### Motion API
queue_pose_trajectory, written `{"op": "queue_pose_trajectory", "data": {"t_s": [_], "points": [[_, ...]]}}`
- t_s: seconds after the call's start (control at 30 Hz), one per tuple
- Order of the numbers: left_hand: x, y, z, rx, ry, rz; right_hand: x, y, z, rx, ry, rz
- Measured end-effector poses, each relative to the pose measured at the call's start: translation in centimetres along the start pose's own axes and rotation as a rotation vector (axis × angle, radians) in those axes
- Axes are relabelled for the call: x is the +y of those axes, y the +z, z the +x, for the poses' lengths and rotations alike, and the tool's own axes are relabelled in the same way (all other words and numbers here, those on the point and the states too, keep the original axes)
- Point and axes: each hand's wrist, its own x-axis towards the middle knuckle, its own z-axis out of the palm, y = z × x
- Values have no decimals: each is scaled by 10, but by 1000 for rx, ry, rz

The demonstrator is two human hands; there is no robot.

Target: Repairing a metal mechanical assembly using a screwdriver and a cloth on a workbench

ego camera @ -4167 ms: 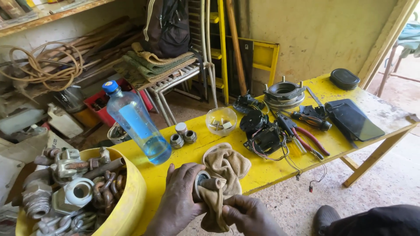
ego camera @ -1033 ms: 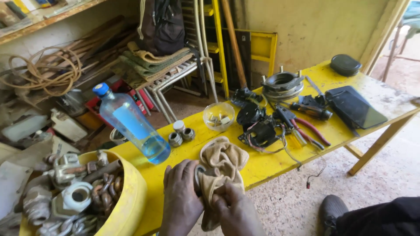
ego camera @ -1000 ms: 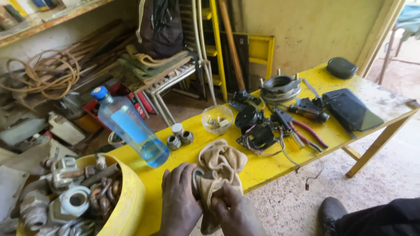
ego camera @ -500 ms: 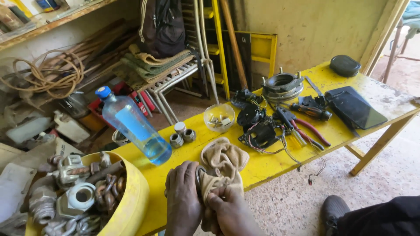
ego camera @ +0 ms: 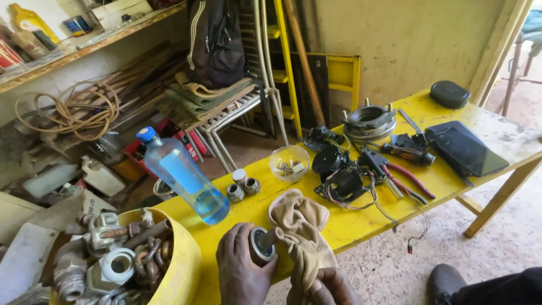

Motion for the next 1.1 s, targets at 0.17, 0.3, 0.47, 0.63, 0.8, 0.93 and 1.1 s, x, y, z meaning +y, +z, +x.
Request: {"op": "queue_pose_trajectory", "data": {"t_s": [0.17, 0.3, 0.47, 0.63, 0.8, 0.93, 1.1], "points": [[8, -2, 2, 15, 36, 10, -2, -37, 26, -155, 160, 19], [7, 2, 2, 45, -6, 39, -35, -13, 20, -94, 337, 65], [14, -2, 9, 203, -52, -32, -77, 22, 7, 21, 514, 65], [47, -32, 33, 199, -988, -914, -75, 17, 10, 31, 511, 78], [38, -28, 39, 257, -1369, -1282, -51, -43, 53, -204, 254, -290], [45, -42, 47, 348, -1431, -1371, -102, -2, 48, -300, 56, -1323], [28, -30, 40, 319, -1500, -1412, -89, -2, 44, -505, -422, -1460]]}}
